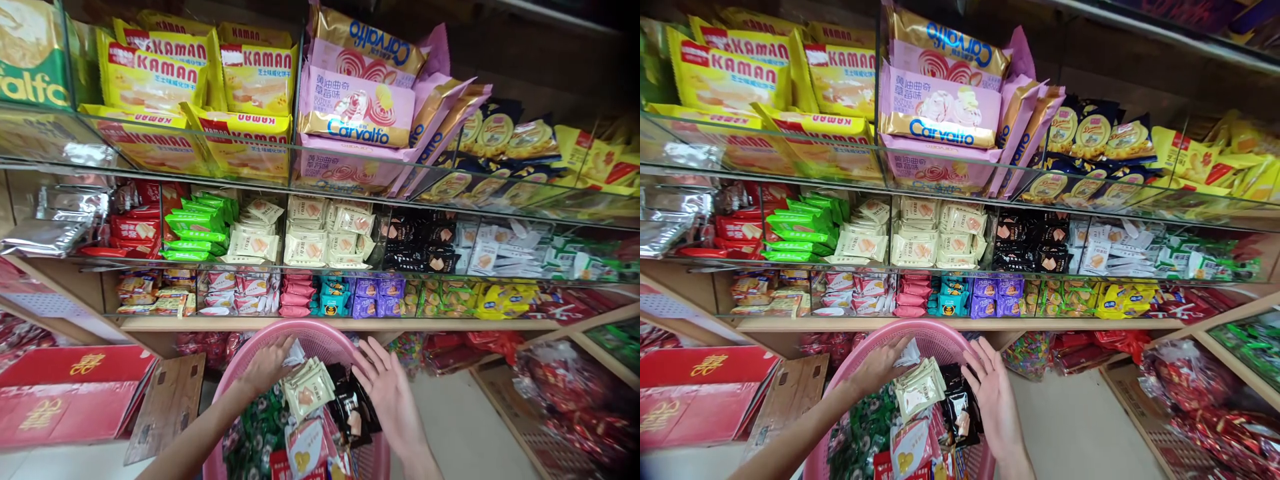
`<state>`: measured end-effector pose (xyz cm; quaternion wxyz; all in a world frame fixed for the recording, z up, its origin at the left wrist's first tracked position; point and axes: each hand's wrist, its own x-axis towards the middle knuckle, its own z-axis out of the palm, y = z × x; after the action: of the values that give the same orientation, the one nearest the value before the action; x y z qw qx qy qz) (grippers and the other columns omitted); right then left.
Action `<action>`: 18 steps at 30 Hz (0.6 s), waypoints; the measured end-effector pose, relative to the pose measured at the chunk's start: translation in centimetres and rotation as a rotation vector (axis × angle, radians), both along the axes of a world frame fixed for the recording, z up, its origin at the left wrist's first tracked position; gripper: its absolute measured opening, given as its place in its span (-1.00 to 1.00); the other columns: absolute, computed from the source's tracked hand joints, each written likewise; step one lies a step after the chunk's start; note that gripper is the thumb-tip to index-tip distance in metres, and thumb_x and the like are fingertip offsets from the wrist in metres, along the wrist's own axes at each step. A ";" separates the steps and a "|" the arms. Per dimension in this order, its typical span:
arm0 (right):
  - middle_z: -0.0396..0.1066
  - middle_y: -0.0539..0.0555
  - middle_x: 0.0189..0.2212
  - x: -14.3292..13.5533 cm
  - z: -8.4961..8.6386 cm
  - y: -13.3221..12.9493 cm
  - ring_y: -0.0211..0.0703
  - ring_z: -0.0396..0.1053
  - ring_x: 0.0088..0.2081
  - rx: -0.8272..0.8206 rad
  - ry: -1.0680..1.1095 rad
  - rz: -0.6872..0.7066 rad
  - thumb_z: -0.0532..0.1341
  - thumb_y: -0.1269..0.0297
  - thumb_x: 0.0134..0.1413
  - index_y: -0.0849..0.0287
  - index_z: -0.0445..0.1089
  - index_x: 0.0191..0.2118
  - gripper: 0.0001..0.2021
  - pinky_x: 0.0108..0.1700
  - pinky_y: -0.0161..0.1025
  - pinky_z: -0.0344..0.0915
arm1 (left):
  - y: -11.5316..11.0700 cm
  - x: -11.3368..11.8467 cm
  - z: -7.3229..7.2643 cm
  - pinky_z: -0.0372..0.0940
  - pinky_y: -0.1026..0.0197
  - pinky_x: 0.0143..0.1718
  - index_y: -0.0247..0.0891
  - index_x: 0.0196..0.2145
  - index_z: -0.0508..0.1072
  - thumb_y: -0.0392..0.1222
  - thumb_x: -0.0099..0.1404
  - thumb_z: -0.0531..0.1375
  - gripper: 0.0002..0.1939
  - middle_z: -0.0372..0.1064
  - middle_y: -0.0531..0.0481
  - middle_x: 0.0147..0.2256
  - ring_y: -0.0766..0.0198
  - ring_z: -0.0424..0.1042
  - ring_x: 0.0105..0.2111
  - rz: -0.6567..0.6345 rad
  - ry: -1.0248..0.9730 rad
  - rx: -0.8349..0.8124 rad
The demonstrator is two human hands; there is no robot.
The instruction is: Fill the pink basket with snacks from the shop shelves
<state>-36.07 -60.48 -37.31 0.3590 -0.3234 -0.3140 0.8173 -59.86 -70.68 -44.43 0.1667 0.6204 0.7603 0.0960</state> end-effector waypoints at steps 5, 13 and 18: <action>0.27 0.04 0.12 0.1 -0.6 -0.3 -0.02 0.14 0.17 -0.012 -0.020 0.005 0.07 -0.05 0.11 -0.01 0.29 0.05 -0.57 0.22 0.03 0.01 | 0.6 0.3 -2.0 0.27 0.04 -0.01 -0.27 0.23 0.03 -0.01 0.32 0.02 -0.41 0.27 -0.23 0.08 0.02 0.28 0.05 -0.055 0.188 -0.002; 0.27 0.06 0.12 0.0 -1.0 -0.6 0.01 0.20 0.12 -0.006 -0.037 0.011 0.16 0.04 0.06 0.00 0.32 0.02 -0.60 0.17 0.03 0.08 | 1.2 0.5 -1.7 0.30 0.09 -0.05 -0.23 0.24 0.02 -0.17 0.30 0.05 -0.42 0.22 -0.23 0.12 0.07 0.32 0.01 -0.086 0.189 -0.114; 0.28 0.07 0.10 0.1 -1.4 -0.7 0.00 0.24 0.08 0.020 -0.042 0.031 0.16 0.05 0.05 0.01 0.33 0.02 -0.61 0.15 0.02 0.11 | 1.1 -0.1 -2.2 0.26 0.08 0.01 -0.24 0.25 -0.04 -0.25 0.22 0.12 -0.31 0.15 -0.24 0.17 0.09 0.32 0.03 -0.112 0.109 -0.149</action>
<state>-35.96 -61.15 -38.75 0.3429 -0.3322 -0.3346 0.8125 -59.93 -69.55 -46.60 0.1758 0.6520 0.7375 -0.0043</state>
